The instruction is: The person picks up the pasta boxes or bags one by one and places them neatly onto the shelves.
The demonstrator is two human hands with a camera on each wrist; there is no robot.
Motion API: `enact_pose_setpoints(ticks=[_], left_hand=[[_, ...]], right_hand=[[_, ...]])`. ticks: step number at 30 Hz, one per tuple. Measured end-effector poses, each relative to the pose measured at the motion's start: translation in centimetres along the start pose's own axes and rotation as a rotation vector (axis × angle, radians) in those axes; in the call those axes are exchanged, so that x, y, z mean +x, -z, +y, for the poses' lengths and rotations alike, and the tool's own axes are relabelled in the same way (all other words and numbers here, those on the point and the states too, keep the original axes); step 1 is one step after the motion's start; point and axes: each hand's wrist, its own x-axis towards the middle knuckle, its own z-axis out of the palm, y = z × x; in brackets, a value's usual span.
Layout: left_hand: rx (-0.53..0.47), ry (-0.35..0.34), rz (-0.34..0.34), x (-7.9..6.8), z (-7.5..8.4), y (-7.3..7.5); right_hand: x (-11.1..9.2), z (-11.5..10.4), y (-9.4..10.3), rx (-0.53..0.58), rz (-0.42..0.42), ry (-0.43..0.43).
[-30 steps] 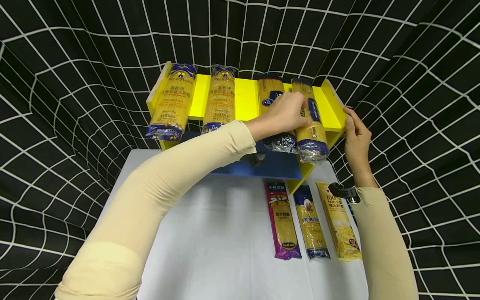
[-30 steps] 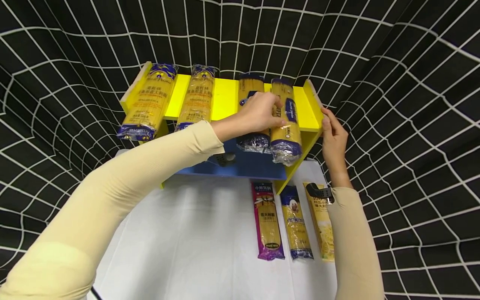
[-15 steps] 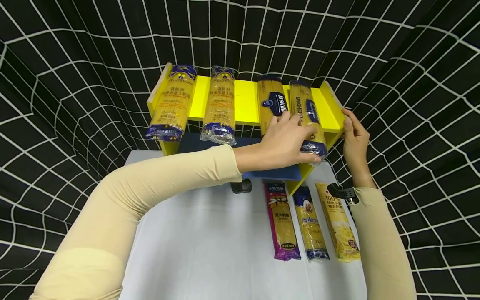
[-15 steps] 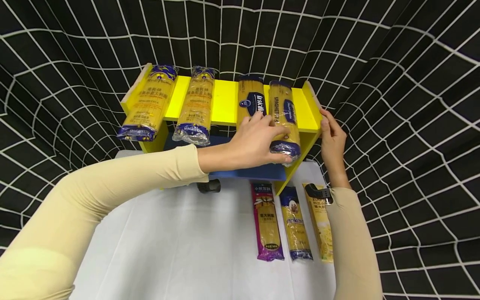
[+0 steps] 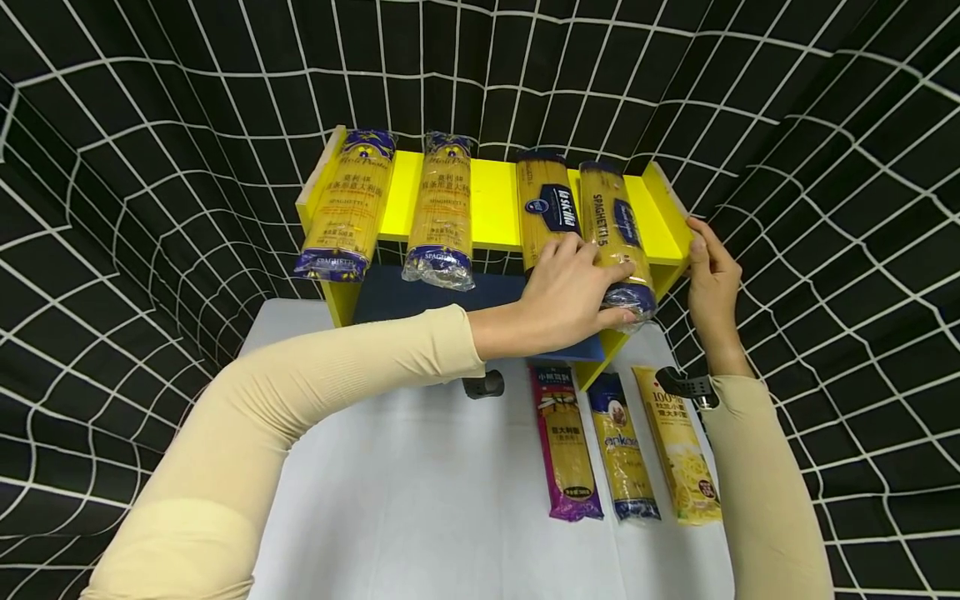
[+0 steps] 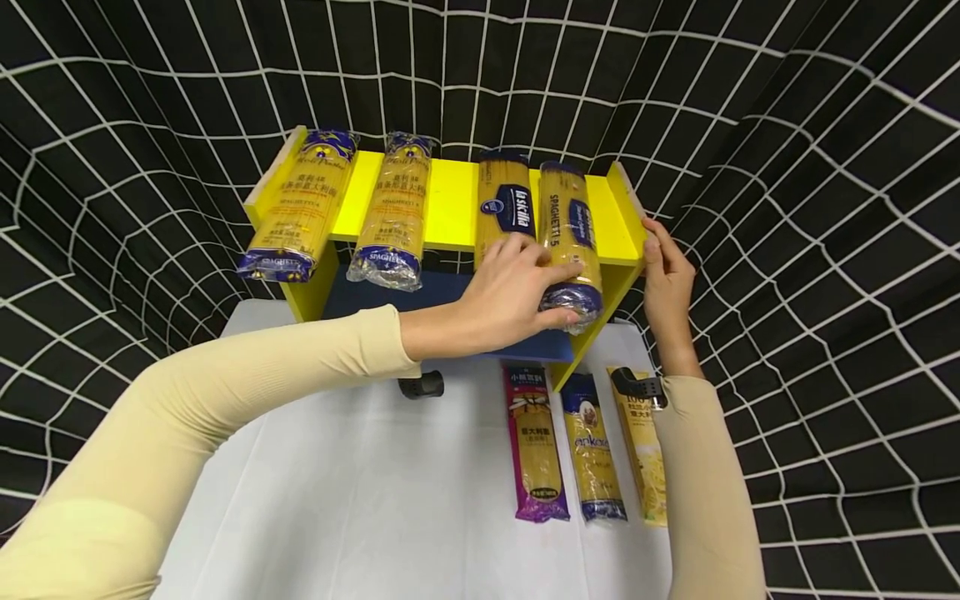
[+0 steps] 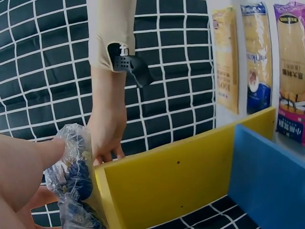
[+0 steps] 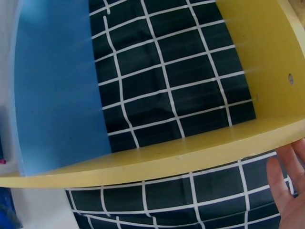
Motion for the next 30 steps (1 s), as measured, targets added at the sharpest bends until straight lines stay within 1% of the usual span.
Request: enact_pose_setpoints(ticks=[8,16,21,26,30], left_hand=[[-0.012,-0.003,0.008,0.1,0.0,0.0],[-0.072,-0.016,-0.005,0.6,0.1,0.2],[-0.105,-0.011,-0.031,1.1,0.3,0.3],[-0.144,0.013,-0.070,2.0,0.4,0.5],[-0.176,0.017,-0.090,2.7,0.5,0.5]], right_hand=[[-0.1,-0.1,0.0,-0.012,0.003,-0.004],[-0.1,-0.1,0.0,-0.024,0.006,-0.004],[0.0,0.1,0.1,-0.011,0.001,-0.001],[0.0,0.1,0.1,-0.030,-0.002,0.003],[0.0,0.1,0.1,-0.032,-0.006,0.002]])
